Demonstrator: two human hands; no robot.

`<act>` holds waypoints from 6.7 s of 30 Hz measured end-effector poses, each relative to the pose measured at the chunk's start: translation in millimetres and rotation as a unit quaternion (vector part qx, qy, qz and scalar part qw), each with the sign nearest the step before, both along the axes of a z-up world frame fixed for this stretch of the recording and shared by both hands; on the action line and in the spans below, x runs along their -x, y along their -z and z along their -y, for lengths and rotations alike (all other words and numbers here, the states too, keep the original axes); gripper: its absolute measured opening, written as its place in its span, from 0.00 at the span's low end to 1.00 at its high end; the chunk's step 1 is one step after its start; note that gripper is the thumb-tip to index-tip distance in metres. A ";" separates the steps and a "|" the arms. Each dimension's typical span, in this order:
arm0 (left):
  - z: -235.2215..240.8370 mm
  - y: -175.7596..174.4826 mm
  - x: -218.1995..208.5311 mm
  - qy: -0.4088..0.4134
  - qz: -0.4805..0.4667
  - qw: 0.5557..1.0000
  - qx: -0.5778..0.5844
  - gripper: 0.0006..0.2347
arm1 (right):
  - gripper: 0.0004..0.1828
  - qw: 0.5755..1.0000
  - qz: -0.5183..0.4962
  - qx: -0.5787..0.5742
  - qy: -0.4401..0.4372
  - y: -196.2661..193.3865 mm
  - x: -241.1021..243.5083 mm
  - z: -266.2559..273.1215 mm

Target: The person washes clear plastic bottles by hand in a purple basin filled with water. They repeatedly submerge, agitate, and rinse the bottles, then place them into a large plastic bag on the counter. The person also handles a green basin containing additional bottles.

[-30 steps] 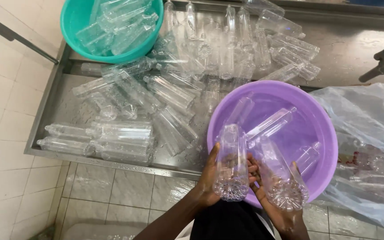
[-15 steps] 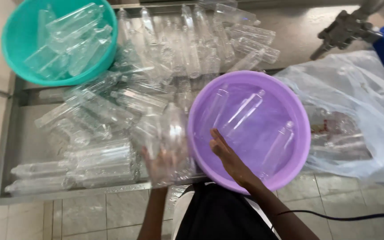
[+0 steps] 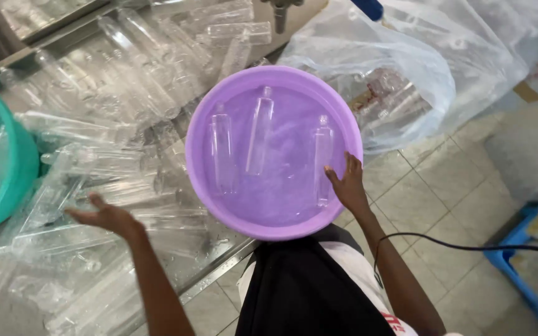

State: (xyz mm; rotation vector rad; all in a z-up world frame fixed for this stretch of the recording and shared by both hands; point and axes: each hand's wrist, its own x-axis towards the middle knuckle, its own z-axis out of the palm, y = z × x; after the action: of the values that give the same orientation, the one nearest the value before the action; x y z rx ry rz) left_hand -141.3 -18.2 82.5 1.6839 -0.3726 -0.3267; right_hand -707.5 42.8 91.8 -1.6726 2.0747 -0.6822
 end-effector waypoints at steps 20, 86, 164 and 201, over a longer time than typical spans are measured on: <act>88.1 105.3 318.9 0.473 -0.267 0.828 -0.139 0.56 | 0.70 0.915 0.356 -0.184 0.039 50.6 -34.7 133.5; 52.0 90.1 360.5 0.356 0.004 0.925 -0.135 0.42 | 0.66 0.954 0.245 -0.066 -0.158 57.6 -66.0 148.7; 51.1 84.8 358.2 0.369 -0.013 0.922 -0.115 0.43 | 0.65 0.959 0.216 -0.075 -0.170 82.8 -68.6 152.1; 53.2 90.7 358.5 0.365 -0.039 0.924 -0.102 0.42 | 0.66 0.953 0.237 -0.060 -0.177 77.6 -64.9 149.3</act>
State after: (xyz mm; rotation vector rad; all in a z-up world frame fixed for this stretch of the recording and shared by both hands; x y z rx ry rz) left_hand -499.8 -71.4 -8.2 1.6721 -0.9334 -1.0083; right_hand -642.6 -106.5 14.2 -1.5652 1.4134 -0.7313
